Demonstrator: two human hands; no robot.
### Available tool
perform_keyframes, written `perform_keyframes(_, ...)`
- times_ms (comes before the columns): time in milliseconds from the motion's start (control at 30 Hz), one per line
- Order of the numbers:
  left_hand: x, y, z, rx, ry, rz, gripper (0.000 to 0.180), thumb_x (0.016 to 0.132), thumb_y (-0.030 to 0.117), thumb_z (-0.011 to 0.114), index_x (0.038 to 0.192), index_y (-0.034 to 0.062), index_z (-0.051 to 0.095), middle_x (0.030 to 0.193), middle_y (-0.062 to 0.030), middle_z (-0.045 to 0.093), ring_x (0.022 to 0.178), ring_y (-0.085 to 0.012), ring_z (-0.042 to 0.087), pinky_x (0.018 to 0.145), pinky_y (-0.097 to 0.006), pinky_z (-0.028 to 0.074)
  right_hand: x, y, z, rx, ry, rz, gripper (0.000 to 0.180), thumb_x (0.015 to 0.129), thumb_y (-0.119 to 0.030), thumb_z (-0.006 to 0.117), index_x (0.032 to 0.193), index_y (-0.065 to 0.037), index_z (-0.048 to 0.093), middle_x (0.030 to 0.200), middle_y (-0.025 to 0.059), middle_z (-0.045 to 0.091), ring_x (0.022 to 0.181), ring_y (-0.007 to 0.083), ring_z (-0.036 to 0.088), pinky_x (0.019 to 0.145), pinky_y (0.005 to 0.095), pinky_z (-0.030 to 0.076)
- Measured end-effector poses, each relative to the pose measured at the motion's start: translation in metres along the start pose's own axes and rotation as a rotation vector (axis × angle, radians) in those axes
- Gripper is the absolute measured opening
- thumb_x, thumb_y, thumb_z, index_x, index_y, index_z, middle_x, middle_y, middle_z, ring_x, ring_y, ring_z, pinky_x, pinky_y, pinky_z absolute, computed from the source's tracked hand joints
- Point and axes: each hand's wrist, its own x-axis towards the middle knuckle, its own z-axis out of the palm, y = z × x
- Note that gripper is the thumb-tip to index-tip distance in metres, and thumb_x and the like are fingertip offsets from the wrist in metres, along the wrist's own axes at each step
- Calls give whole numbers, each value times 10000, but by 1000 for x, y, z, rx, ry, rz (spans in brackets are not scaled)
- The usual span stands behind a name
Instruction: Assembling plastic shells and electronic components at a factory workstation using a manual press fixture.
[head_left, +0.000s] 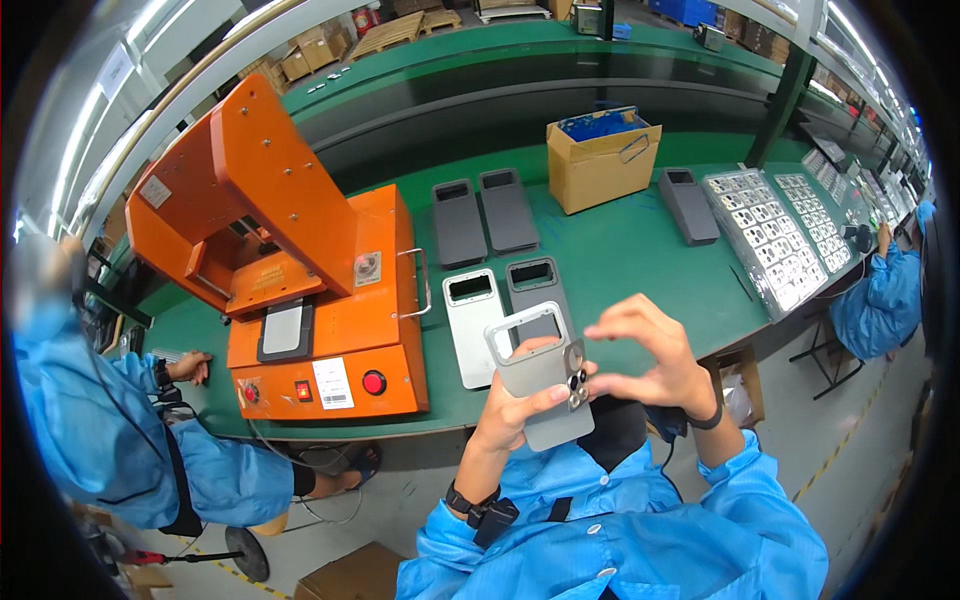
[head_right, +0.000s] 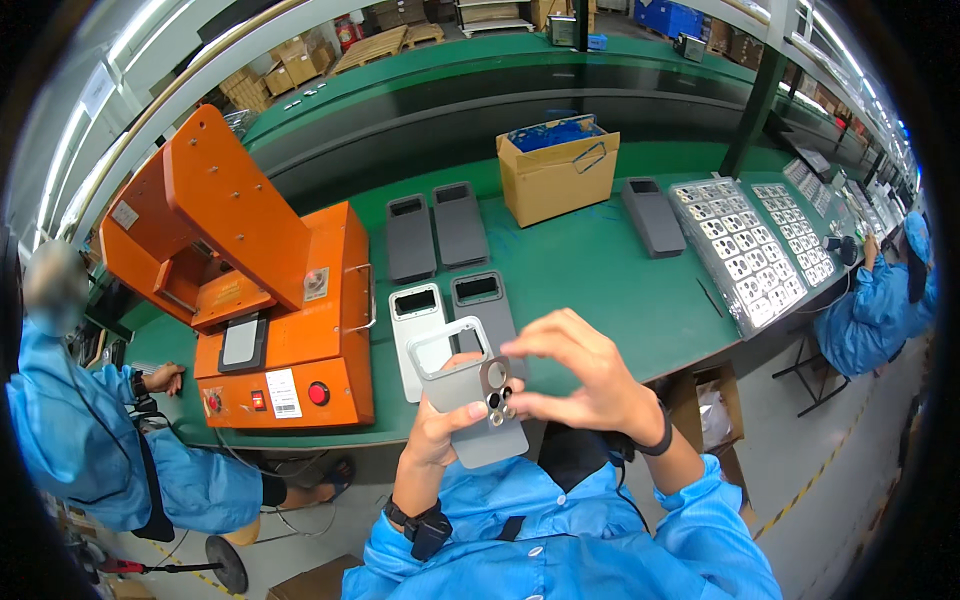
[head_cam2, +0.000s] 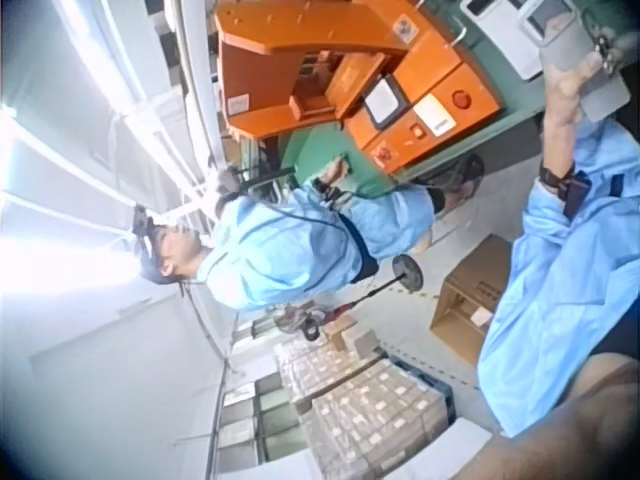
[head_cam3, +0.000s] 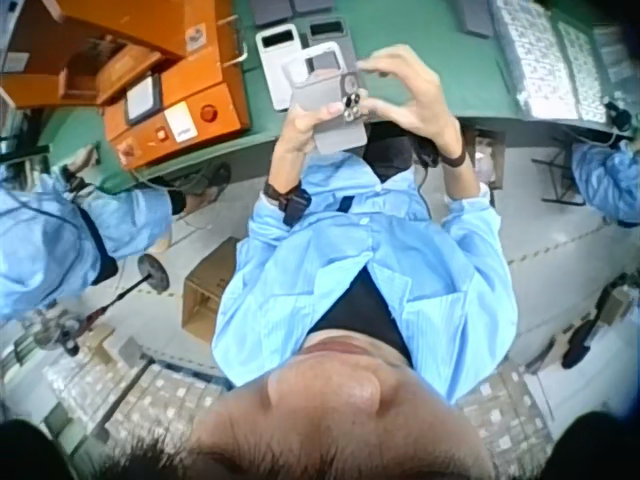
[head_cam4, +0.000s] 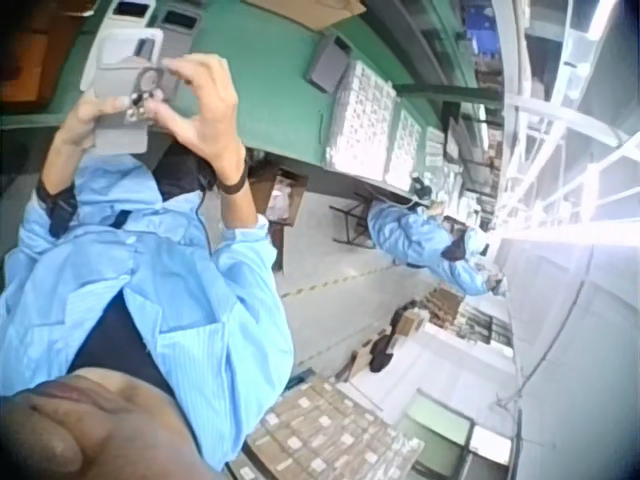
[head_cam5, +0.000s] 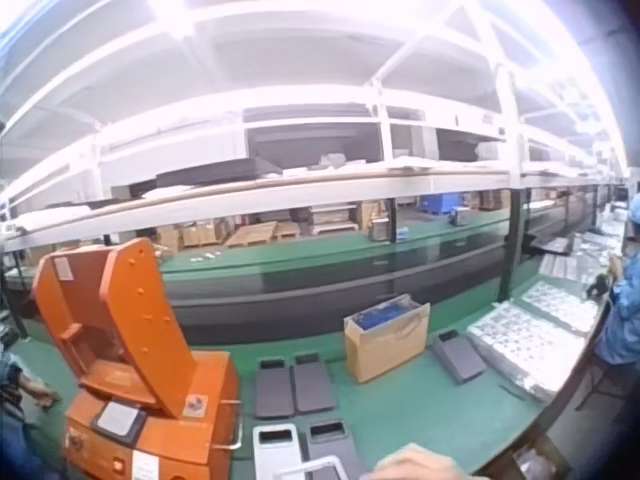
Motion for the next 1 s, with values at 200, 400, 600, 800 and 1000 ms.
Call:
perform_keyframes(200, -6, 3, 0, 39, 62, -14, 600, 796, 124, 715, 1293, -13, 407, 1099, -188, 602, 957, -330, 680, 819, -430, 583, -17, -3, 13, -115, -68, -42, 506, 641, -187, 863, 1109, -101, 692, 951, 66, 624, 831, 228, 601, 696, 313, 506)
perform_keyframes(400, 0, 3, 4, 141, 116, 56, 556, 901, 224, 637, 1331, -27, 390, 1132, -155, 608, 987, -262, 664, 855, -386, 554, -15, 8, 17, -19, 47, -67, 456, 594, -152, 868, 1017, -72, 718, 891, 65, 629, 804, 210, 608, 705, 300, 509)
perform_keyframes(600, -3, 0, 8, 723, 255, 367, 509, 989, 333, 431, 1354, -21, 450, 1123, -130, 610, 919, -202, 617, 839, -339, 506, -41, 30, 51, 809, 285, 296, 510, 649, -194, 863, 1073, 17, 672, 1227, 132, 482, 1124, 244, 515, 988, 393, 429)
perform_keyframes(800, -11, 7, 20, 1226, 355, 517, 707, 849, 459, 536, 1352, -29, 450, 1084, -211, 556, 944, -331, 583, 836, -416, 476, -43, 38, 78, 1118, 306, 304, 494, 762, -236, 809, 1150, 21, 644, 1355, 160, 455, 1280, 285, 462, 1072, 437, 385)
perform_keyframes(1000, -4, 4, 34, 1468, 350, 511, 727, 801, 421, 613, 1349, -29, 453, 1124, -222, 536, 1002, -368, 545, 868, -439, 451, -47, 38, 75, 1152, 300, 327, 541, 764, -303, 817, 1164, 13, 636, 1357, 160, 463, 1277, 278, 465, 1058, 423, 403)
